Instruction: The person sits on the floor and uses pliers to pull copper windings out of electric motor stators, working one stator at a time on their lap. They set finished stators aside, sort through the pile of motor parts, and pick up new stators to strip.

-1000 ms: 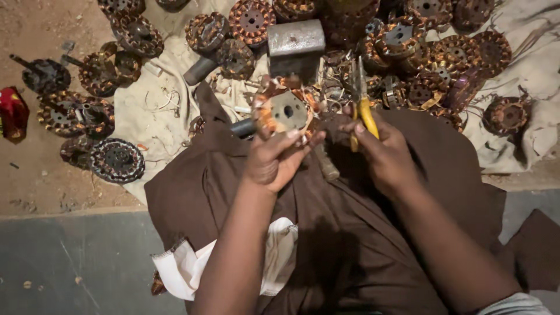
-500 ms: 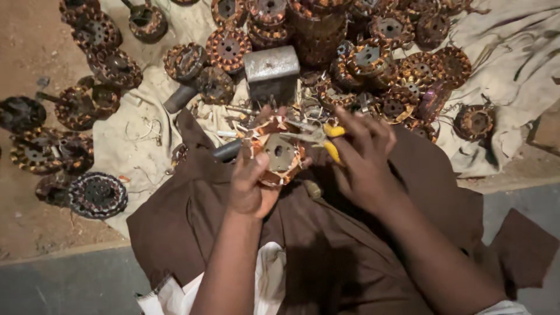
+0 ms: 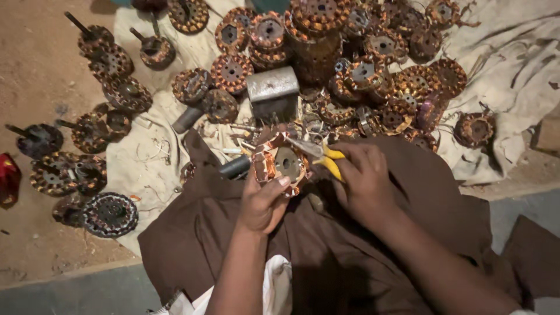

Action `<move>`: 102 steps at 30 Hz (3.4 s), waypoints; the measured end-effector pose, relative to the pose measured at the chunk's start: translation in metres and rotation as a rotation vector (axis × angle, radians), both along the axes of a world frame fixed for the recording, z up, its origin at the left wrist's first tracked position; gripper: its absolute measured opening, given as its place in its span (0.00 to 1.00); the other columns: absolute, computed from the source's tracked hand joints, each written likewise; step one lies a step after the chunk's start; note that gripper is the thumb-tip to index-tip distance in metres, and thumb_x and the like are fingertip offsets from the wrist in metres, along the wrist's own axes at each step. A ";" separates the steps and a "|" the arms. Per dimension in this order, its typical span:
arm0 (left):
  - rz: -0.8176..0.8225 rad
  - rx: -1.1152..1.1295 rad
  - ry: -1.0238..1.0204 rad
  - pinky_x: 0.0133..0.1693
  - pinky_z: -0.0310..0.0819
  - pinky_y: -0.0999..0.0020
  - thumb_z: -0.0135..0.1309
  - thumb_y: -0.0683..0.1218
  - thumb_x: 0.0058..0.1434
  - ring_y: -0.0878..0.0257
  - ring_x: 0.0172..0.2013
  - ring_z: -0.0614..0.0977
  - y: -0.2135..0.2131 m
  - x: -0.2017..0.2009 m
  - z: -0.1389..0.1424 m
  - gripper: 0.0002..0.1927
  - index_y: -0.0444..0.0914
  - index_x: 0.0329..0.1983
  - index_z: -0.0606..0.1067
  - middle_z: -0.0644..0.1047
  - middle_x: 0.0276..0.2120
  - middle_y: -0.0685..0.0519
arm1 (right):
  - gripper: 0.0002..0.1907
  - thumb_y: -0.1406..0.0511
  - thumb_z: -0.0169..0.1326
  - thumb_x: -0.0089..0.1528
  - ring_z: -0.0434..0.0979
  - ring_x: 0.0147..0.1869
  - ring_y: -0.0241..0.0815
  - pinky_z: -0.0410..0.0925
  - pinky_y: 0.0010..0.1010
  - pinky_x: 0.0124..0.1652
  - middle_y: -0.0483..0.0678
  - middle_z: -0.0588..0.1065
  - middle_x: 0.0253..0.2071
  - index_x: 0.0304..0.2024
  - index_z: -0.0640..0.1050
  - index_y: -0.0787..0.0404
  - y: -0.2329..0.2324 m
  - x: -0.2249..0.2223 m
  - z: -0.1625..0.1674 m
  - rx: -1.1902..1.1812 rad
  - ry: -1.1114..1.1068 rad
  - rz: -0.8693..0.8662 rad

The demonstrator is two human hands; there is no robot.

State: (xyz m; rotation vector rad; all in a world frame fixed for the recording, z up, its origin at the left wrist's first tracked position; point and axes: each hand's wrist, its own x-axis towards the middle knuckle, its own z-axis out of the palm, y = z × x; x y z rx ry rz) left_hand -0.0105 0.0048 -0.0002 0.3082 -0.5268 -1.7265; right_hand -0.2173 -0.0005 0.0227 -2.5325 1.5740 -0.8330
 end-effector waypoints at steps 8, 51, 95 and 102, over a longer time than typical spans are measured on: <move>0.063 0.008 -0.027 0.62 0.72 0.50 0.56 0.33 0.57 0.52 0.67 0.70 0.002 -0.006 0.004 0.57 0.60 0.81 0.41 0.59 0.75 0.49 | 0.10 0.64 0.59 0.65 0.82 0.44 0.49 0.73 0.34 0.45 0.50 0.80 0.43 0.43 0.81 0.65 -0.006 -0.008 -0.019 0.468 -0.478 0.077; 0.001 0.125 -0.223 0.50 0.83 0.56 0.53 0.50 0.69 0.55 0.59 0.79 -0.003 0.012 0.007 0.34 0.39 0.77 0.60 0.70 0.66 0.46 | 0.20 0.59 0.70 0.64 0.65 0.70 0.53 0.59 0.48 0.65 0.45 0.72 0.64 0.53 0.80 0.60 0.006 -0.010 0.001 0.014 0.014 0.072; -0.042 0.088 0.079 0.59 0.77 0.40 0.53 0.56 0.65 0.46 0.62 0.76 -0.005 0.008 -0.003 0.40 0.41 0.78 0.58 0.69 0.67 0.42 | 0.16 0.70 0.57 0.66 0.67 0.73 0.55 0.61 0.44 0.68 0.57 0.68 0.70 0.56 0.76 0.69 -0.003 -0.019 -0.026 0.288 -0.375 0.196; 0.068 0.109 0.028 0.54 0.80 0.42 0.53 0.52 0.65 0.50 0.60 0.77 -0.006 0.006 -0.004 0.36 0.39 0.76 0.60 0.69 0.65 0.44 | 0.21 0.71 0.61 0.59 0.58 0.76 0.60 0.54 0.50 0.70 0.53 0.63 0.74 0.55 0.76 0.65 -0.003 -0.005 -0.002 0.081 -0.085 0.131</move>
